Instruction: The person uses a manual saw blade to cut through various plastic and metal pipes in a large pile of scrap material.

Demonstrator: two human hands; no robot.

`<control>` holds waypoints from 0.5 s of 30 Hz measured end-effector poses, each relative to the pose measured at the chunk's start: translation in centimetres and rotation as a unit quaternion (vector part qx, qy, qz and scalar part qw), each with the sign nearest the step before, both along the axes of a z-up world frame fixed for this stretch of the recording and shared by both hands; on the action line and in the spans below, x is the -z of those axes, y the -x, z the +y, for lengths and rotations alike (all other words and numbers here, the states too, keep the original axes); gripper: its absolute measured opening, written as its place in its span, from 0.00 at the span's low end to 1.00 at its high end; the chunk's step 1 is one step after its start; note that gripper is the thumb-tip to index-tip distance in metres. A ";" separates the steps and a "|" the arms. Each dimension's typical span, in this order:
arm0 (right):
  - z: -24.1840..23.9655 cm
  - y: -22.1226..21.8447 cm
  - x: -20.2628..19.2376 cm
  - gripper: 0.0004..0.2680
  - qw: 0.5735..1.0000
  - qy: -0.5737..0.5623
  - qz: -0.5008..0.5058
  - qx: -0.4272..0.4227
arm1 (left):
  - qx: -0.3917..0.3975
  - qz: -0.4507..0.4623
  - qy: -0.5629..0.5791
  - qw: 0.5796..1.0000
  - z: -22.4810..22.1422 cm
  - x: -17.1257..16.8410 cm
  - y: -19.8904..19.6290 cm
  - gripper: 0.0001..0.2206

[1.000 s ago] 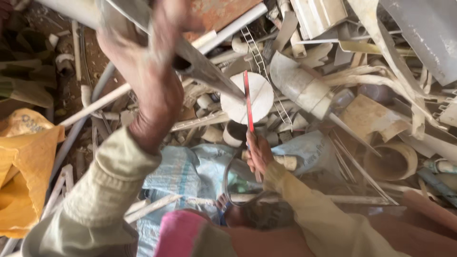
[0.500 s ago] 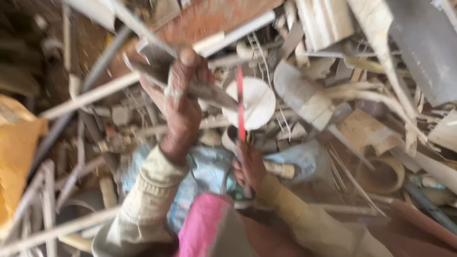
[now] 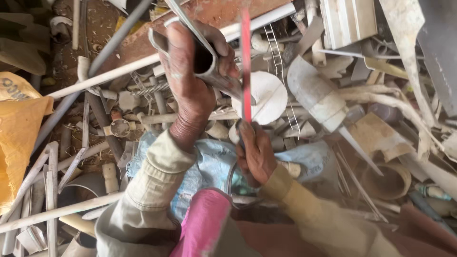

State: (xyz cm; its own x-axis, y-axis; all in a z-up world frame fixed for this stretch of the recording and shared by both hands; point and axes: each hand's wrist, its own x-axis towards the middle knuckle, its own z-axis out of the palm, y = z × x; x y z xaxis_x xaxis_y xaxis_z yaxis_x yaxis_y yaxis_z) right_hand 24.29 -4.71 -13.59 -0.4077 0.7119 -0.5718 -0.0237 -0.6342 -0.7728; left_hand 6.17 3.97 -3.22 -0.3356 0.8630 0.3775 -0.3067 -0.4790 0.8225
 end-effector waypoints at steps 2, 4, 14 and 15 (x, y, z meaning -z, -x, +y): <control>-0.4 -0.2 0.2 0.18 1.000 -0.014 0.006 0.008 | 0.017 0.004 -0.007 1.000 0.3 0.3 -0.1 0.28; 0.0 -0.3 2.3 0.16 0.996 0.084 -0.032 0.015 | 0.003 -0.002 -0.023 1.000 0.4 0.4 0.6 0.28; -0.9 -0.9 0.3 0.17 0.998 -0.060 -0.010 -0.007 | -0.099 0.062 -0.001 0.993 0.0 2.4 -1.8 0.34; -0.9 -0.8 0.7 0.16 1.000 -0.013 -0.024 -0.001 | -0.115 0.064 0.019 0.991 -0.1 2.2 -2.1 0.35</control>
